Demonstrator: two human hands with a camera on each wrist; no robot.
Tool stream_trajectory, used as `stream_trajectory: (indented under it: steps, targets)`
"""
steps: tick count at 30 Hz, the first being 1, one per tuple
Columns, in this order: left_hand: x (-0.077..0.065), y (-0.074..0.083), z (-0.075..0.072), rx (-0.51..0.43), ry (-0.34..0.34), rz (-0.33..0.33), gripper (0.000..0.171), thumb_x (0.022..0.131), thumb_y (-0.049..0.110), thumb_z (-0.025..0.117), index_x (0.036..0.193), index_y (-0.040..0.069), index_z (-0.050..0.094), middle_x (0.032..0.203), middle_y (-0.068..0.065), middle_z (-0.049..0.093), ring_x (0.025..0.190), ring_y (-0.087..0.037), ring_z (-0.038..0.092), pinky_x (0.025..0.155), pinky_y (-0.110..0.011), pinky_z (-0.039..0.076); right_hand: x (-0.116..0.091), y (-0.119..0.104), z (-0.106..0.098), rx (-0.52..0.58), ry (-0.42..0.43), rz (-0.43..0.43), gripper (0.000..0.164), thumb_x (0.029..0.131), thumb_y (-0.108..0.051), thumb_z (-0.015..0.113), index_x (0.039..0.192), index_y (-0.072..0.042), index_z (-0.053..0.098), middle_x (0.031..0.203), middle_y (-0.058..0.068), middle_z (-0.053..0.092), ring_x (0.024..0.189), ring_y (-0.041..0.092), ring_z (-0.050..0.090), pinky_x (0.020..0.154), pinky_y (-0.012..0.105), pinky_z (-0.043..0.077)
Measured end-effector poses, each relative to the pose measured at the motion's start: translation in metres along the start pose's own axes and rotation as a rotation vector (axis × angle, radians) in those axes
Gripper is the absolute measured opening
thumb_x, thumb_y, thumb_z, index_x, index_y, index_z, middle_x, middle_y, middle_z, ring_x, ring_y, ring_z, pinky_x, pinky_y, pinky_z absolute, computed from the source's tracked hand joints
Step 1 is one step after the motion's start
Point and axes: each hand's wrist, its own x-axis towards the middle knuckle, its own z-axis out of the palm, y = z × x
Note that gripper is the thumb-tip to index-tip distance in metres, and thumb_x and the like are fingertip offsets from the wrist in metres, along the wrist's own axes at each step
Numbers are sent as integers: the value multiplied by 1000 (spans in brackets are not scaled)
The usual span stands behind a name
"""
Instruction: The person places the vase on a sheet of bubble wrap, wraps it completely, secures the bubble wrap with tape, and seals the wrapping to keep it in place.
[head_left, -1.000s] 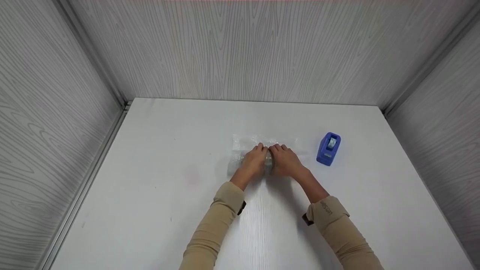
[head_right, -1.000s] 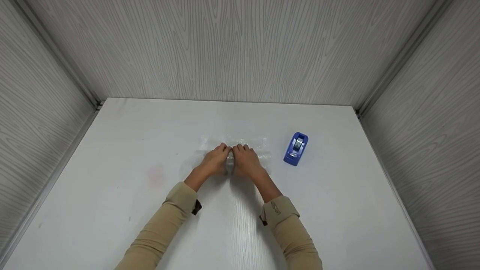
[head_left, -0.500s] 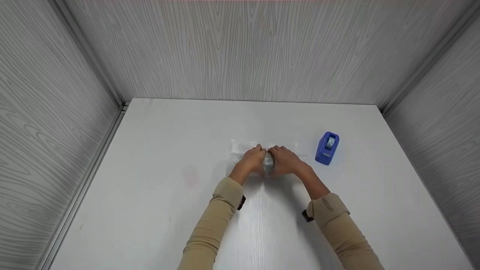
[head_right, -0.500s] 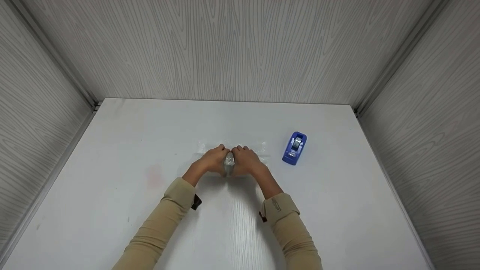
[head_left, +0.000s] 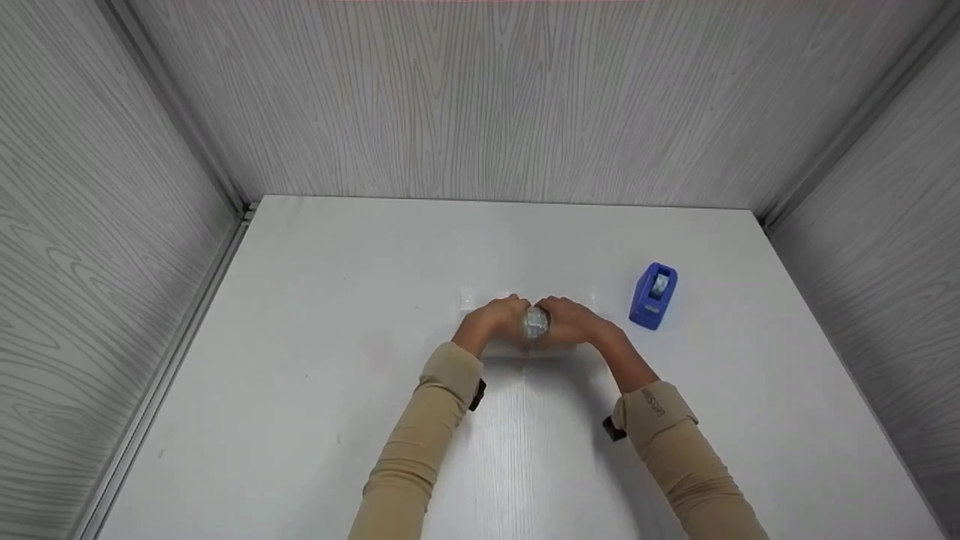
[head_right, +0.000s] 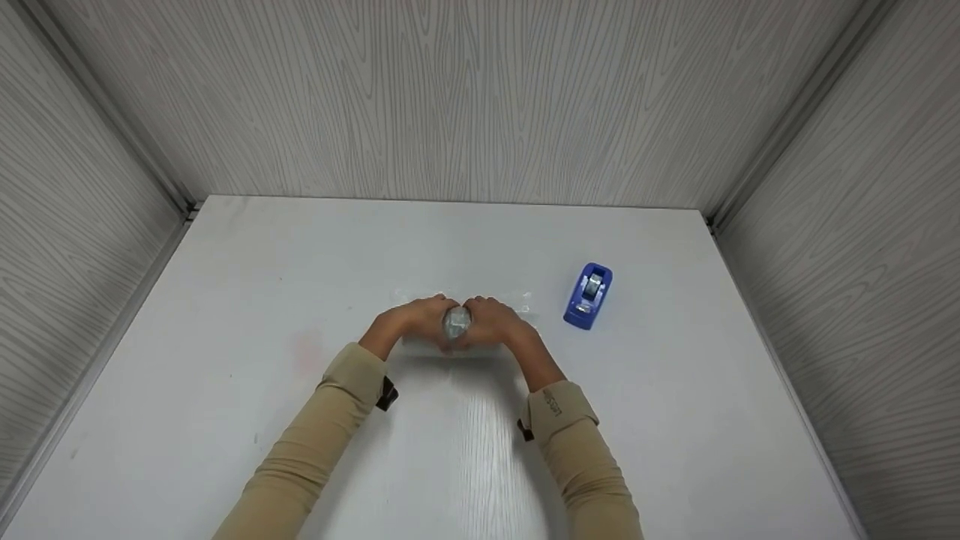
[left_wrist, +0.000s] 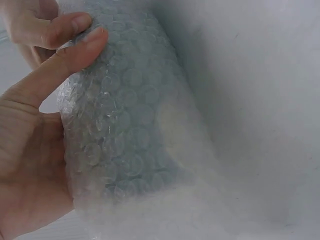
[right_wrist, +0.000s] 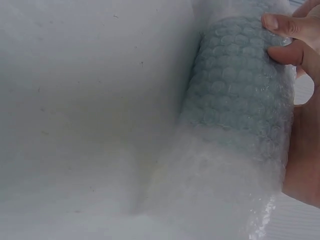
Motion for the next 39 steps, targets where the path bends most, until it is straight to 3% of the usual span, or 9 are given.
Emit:
stream_trajectory:
  steps: [3, 6, 11, 16, 21, 27, 30, 35, 39]
  targets:
    - [-1, 1, 3, 12, 11, 12, 69, 75, 29, 74, 132, 5, 44, 120, -11, 49, 108, -24, 49, 88, -34, 43, 1, -2, 0, -6, -2, 3, 69, 74, -47, 68, 124, -2, 53, 115, 11, 56, 106, 27, 51, 90, 43, 41]
    - [-3, 3, 10, 100, 79, 31, 74, 74, 31, 75, 133, 3, 42, 125, -11, 47, 115, -25, 45, 96, -33, 37, 1, -3, 0, -10, -8, -23, 63, 76, -40, 67, 122, 0, 54, 112, 12, 57, 103, 28, 53, 88, 43, 42]
    - [-8, 13, 31, 403, 265, 43, 74, 79, 28, 72, 136, -1, 37, 133, -12, 43, 126, -25, 35, 106, -34, 23, 1, -3, -1, -11, -24, -55, 58, 80, -34, 65, 122, 5, 52, 112, 16, 57, 103, 32, 53, 88, 45, 42]
    - [-10, 24, 54, 629, 489, -45, 45, 93, 14, 55, 134, 1, 43, 129, -11, 48, 120, -23, 43, 102, -34, 31, 2, -3, -1, -31, -40, -33, 68, 82, -41, 61, 130, 5, 46, 123, 18, 52, 114, 34, 48, 95, 46, 37]
    - [-7, 27, 62, 646, 657, -90, 32, 93, 11, 52, 125, 4, 53, 114, -8, 54, 106, -21, 52, 94, -34, 40, 4, -2, 2, -45, -10, -41, 62, 82, -40, 60, 125, 3, 51, 116, 17, 56, 108, 33, 51, 92, 45, 39]
    - [-9, 30, 60, 592, 666, -77, 30, 91, 8, 52, 120, 2, 55, 111, -10, 56, 102, -23, 54, 90, -35, 42, 2, -2, 5, -80, -4, -34, 66, 82, -42, 61, 127, 5, 49, 118, 19, 54, 109, 35, 50, 94, 46, 37]
    - [-9, 29, 59, 589, 655, -61, 33, 88, 8, 59, 120, 2, 54, 111, -10, 56, 102, -23, 55, 90, -35, 43, 0, -2, 5, -80, -20, -39, 69, 82, -42, 62, 129, 6, 47, 121, 21, 52, 112, 36, 48, 96, 47, 35]
    - [-9, 24, 51, 549, 582, -14, 53, 76, 16, 75, 121, 1, 50, 111, -11, 55, 102, -23, 55, 90, -34, 43, -1, 0, 3, -13, -23, 12, 71, 81, -41, 62, 131, 6, 43, 123, 20, 51, 113, 34, 48, 95, 45, 37]
    - [-7, 22, 41, 502, 488, -5, 62, 73, 21, 78, 122, 1, 48, 111, -10, 55, 102, -23, 54, 91, -33, 42, -3, 3, 3, 80, -6, 53, 71, 81, -39, 62, 131, 6, 38, 120, 20, 52, 106, 30, 52, 89, 43, 42]
